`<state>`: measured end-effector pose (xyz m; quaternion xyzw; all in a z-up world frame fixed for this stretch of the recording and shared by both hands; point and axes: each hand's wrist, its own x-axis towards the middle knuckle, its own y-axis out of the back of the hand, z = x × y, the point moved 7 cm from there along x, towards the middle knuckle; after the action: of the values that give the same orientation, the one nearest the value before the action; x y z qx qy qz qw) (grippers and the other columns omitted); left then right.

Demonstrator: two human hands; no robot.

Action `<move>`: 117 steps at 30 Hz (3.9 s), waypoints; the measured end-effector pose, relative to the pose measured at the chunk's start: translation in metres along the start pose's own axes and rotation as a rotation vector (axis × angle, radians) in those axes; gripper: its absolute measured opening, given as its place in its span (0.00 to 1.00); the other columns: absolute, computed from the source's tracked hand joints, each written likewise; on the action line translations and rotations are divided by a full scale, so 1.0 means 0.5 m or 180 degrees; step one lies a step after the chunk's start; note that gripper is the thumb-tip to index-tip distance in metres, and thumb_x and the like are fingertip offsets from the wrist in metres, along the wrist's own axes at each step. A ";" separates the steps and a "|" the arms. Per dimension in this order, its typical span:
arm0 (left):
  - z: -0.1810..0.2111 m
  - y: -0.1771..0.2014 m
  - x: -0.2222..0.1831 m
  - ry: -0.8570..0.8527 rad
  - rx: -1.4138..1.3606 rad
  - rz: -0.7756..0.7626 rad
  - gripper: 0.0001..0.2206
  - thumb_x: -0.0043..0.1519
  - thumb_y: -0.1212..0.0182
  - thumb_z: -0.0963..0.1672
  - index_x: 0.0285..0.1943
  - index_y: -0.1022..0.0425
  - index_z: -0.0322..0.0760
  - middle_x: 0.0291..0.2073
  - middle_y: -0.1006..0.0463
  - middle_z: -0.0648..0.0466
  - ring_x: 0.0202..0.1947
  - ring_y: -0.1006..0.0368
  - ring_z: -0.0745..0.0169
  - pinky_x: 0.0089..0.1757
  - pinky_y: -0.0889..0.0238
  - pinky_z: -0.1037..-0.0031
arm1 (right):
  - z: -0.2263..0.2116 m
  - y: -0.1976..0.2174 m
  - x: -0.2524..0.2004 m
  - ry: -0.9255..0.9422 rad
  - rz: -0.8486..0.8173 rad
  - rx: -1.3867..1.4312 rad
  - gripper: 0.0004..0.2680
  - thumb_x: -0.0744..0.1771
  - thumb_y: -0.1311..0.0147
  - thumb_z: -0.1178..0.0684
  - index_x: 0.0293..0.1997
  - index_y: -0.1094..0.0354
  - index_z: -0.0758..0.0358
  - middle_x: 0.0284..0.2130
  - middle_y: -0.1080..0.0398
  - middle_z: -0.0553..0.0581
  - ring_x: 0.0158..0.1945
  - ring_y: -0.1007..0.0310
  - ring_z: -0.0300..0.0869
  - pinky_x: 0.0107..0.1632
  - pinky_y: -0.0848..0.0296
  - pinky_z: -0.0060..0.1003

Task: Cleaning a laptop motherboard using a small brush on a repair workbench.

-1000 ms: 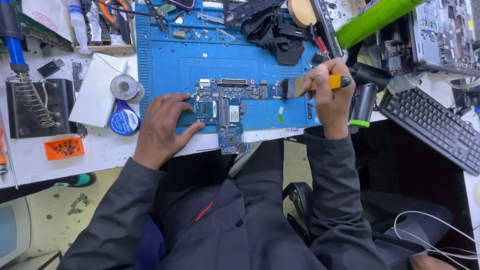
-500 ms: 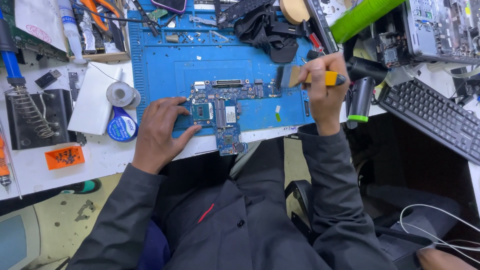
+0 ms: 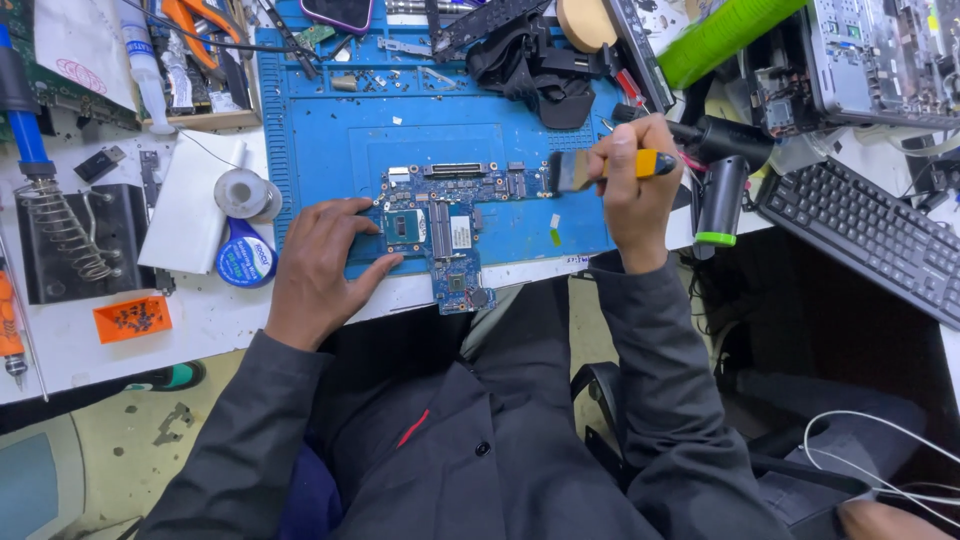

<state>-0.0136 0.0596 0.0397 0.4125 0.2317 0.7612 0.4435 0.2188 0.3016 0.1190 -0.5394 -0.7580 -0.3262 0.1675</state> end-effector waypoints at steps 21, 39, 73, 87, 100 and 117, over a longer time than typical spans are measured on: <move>-0.003 -0.004 -0.004 -0.0023 -0.0012 -0.0039 0.15 0.59 0.24 0.46 0.48 0.23 0.36 0.54 0.20 0.45 0.58 0.27 0.42 0.56 0.35 0.54 | 0.022 0.003 -0.005 -0.0352 -0.0179 0.0253 0.14 0.76 0.59 0.50 0.31 0.37 0.57 0.16 0.33 0.52 0.15 0.36 0.37 0.23 0.37 0.25; -0.006 -0.004 -0.003 -0.0027 0.0023 -0.0027 0.15 0.59 0.24 0.46 0.49 0.24 0.38 0.54 0.21 0.47 0.58 0.28 0.44 0.56 0.36 0.55 | 0.003 -0.009 -0.003 -0.0239 -0.0181 0.0258 0.14 0.76 0.59 0.48 0.32 0.37 0.57 0.18 0.31 0.53 0.17 0.34 0.37 0.24 0.36 0.25; -0.007 -0.003 -0.010 -0.0126 0.0058 0.0139 0.16 0.58 0.22 0.46 0.47 0.25 0.37 0.51 0.20 0.45 0.57 0.27 0.44 0.54 0.35 0.56 | -0.074 -0.120 0.019 0.0331 -0.1846 -0.0200 0.17 0.74 0.63 0.34 0.50 0.39 0.59 0.25 0.32 0.52 0.23 0.30 0.42 0.35 0.29 0.34; 0.014 0.008 0.004 -0.0363 0.0201 0.0021 0.17 0.63 0.26 0.48 0.49 0.26 0.34 0.56 0.22 0.42 0.57 0.28 0.42 0.53 0.35 0.55 | -0.053 -0.101 0.027 0.0155 -0.1719 -0.0358 0.18 0.74 0.64 0.35 0.47 0.41 0.63 0.28 0.33 0.53 0.26 0.34 0.39 0.31 0.34 0.33; -0.005 -0.007 -0.004 -0.0040 0.0046 0.0003 0.15 0.59 0.25 0.47 0.48 0.24 0.39 0.55 0.21 0.48 0.58 0.28 0.44 0.55 0.35 0.55 | -0.047 -0.072 0.037 0.0139 -0.1182 0.0114 0.16 0.74 0.60 0.35 0.48 0.36 0.60 0.24 0.30 0.53 0.24 0.30 0.41 0.34 0.30 0.35; 0.004 -0.005 0.010 0.0246 0.0014 -0.0138 0.16 0.56 0.23 0.47 0.47 0.22 0.38 0.54 0.20 0.45 0.59 0.26 0.42 0.56 0.33 0.52 | 0.097 -0.028 0.041 -0.0457 -0.0511 0.0855 0.18 0.74 0.68 0.37 0.45 0.36 0.61 0.20 0.32 0.53 0.18 0.37 0.36 0.27 0.33 0.28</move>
<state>-0.0119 0.0653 0.0410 0.3786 0.2592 0.7663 0.4497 0.2031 0.3462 0.0915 -0.4718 -0.8454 -0.1950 0.1570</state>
